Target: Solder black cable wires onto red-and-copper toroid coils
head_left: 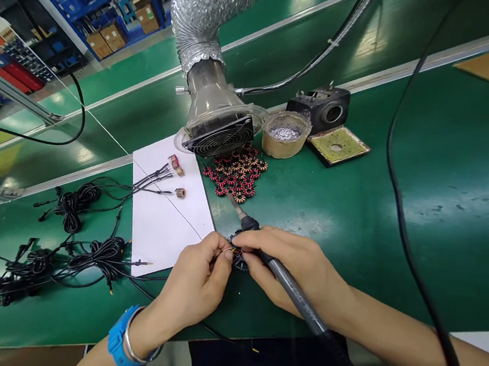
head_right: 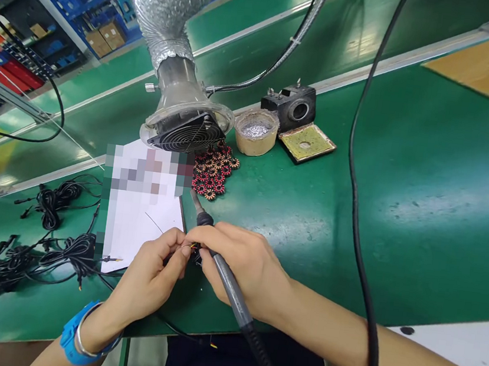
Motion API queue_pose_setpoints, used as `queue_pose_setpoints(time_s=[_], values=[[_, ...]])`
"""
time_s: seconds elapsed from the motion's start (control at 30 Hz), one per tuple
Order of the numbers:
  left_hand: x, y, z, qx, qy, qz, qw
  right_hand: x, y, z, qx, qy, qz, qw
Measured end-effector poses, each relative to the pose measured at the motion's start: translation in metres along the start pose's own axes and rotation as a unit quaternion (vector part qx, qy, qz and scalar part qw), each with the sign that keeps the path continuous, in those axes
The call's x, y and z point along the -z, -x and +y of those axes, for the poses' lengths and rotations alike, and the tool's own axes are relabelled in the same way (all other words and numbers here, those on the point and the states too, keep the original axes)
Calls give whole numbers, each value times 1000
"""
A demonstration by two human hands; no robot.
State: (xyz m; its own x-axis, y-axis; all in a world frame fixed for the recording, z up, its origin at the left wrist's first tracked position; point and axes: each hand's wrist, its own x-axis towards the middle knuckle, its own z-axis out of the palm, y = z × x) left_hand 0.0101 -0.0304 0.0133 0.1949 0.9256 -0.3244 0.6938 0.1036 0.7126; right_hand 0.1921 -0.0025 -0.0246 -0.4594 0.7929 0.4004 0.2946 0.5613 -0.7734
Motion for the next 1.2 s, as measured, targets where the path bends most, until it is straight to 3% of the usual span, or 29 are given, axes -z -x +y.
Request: queue_pose_setpoints(time_s=[0.17,0.37,0.57,0.8,1.03,1.2], values=[[-1,1,1,-7,-9,4,1000,0,-8,0,26,73,-59,995],[0,1,4,-17,-20,11,1000,8,-13,-12,94,216,-105,966],[-1,1,4,-31,-14,6,999,-1,-9,-4,106,110,-12,988],[3,0,10,-12,0,-3,1000,-4,-6,-1,64,32,-20,997],[-3,-4,4,34,84,12,996,1,0,-3,30,-13,66,997],[-7,-2,5,55,89,29,994,12,11,-1,-4,-30,147,989]])
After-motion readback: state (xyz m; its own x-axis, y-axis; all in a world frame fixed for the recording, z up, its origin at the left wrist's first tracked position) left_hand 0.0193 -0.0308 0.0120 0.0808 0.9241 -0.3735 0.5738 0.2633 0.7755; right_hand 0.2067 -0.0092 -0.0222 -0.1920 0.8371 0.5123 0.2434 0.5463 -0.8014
